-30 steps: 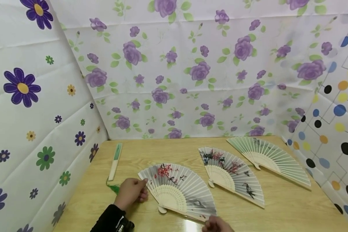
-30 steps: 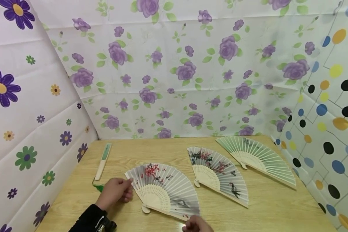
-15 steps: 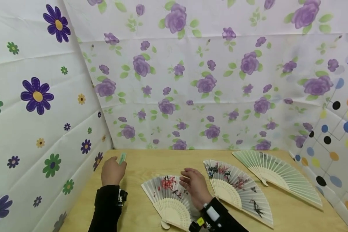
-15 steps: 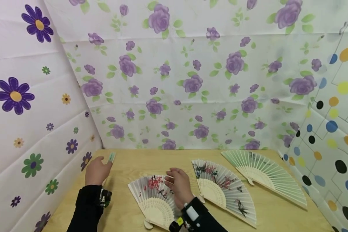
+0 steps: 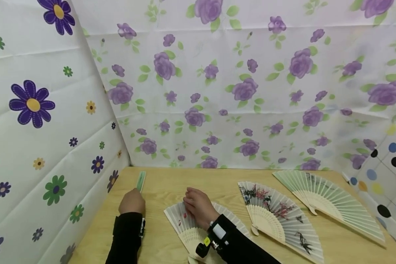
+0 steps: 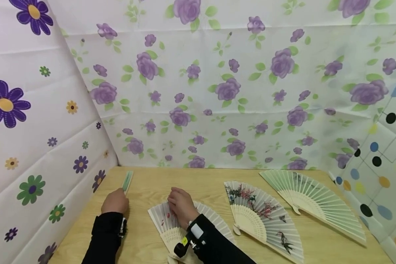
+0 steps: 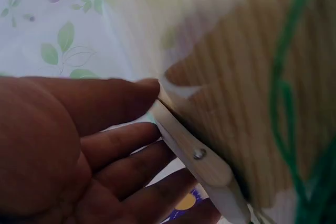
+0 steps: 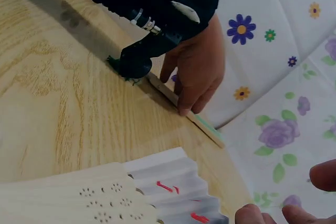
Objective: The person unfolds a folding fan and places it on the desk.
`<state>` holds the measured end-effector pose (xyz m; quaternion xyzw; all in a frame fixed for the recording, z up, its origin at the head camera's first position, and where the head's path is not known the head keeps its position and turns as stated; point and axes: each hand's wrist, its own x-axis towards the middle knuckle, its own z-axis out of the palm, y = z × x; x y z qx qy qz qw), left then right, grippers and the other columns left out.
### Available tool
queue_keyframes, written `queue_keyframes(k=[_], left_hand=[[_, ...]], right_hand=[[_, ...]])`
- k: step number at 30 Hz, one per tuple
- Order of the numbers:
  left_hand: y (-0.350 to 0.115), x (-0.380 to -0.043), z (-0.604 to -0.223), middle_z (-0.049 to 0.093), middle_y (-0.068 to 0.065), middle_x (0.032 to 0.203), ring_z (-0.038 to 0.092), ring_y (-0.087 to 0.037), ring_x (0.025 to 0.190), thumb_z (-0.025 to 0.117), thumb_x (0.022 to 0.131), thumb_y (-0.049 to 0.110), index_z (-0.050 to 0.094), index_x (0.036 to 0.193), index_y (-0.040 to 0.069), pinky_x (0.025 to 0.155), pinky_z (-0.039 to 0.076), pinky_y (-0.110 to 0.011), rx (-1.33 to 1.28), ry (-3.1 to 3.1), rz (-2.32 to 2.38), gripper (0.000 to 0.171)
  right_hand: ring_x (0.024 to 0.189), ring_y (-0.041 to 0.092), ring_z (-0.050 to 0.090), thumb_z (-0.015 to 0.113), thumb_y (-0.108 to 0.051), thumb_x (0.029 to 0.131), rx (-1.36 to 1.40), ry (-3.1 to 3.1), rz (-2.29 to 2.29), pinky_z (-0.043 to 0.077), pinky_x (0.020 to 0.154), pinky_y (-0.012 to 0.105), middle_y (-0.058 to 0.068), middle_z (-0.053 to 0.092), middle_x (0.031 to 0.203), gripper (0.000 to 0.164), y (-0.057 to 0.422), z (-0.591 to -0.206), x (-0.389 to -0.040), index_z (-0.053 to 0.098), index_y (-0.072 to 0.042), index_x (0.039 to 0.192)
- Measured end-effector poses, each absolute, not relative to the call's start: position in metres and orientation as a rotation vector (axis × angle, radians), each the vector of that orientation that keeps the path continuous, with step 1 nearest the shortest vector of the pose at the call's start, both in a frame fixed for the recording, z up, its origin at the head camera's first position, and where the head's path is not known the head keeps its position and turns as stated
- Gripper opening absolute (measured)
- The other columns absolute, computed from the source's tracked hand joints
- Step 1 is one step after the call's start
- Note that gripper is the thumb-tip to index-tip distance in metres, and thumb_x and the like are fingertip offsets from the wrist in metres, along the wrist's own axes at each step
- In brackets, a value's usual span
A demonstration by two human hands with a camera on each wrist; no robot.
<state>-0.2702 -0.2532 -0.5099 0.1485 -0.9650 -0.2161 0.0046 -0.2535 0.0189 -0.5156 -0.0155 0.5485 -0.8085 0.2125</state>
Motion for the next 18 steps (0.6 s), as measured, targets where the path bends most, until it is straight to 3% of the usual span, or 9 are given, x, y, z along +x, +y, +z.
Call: queue_keyframes(k=[5, 9, 12, 18], left_hand=[[-0.246, -0.265, -0.501, 0.075, -0.038, 0.102, 0.074, -0.055, 0.097, 0.053, 0.109, -0.005, 0.075, 0.103, -0.014, 0.073, 0.07, -0.068, 0.495, -2.961, -0.605, 0.025], [-0.248, -0.27, -0.502, 0.075, -0.035, 0.094, 0.075, -0.052, 0.087, 0.058, 0.105, -0.007, 0.075, 0.099, -0.014, 0.07, 0.069, -0.065, 0.466, -2.911, -0.616, 0.019], [-0.27, -0.286, -0.531, 0.071, -0.029, 0.082, 0.072, -0.045, 0.074, 0.066, 0.098, -0.004, 0.07, 0.098, -0.014, 0.062, 0.065, -0.057, 0.429, -2.874, -0.636, 0.01], [-0.316, -0.314, -0.592, 0.069, -0.013, 0.076, 0.061, -0.029, 0.067, 0.082, 0.09, 0.013, 0.071, 0.086, -0.001, 0.057, 0.053, -0.042, 0.392, -2.991, -0.776, 0.018]], right_hand=[[0.174, 0.054, 0.024, 0.044, -0.015, 0.124, -0.076, 1.456, -2.246, 0.037, 0.145, 0.052, 0.038, 0.012, 0.186, 0.063, 0.006, -0.523, -0.258, 0.021, 0.008, 0.177], [0.174, 0.053, 0.023, 0.045, -0.014, 0.123, -0.097, 1.422, -2.255, 0.036, 0.146, 0.052, 0.035, 0.009, 0.187, 0.064, 0.004, -0.525, -0.259, 0.02, 0.006, 0.178], [0.174, 0.052, 0.024, 0.045, -0.011, 0.123, -0.122, 1.408, -2.261, 0.037, 0.146, 0.051, 0.035, 0.009, 0.187, 0.063, 0.003, -0.525, -0.258, 0.021, 0.006, 0.178], [0.173, 0.05, 0.03, 0.047, -0.007, 0.119, -0.13, 1.404, -2.22, 0.041, 0.143, 0.049, 0.033, 0.016, 0.187, 0.064, 0.001, -0.528, -0.256, 0.025, 0.003, 0.178]])
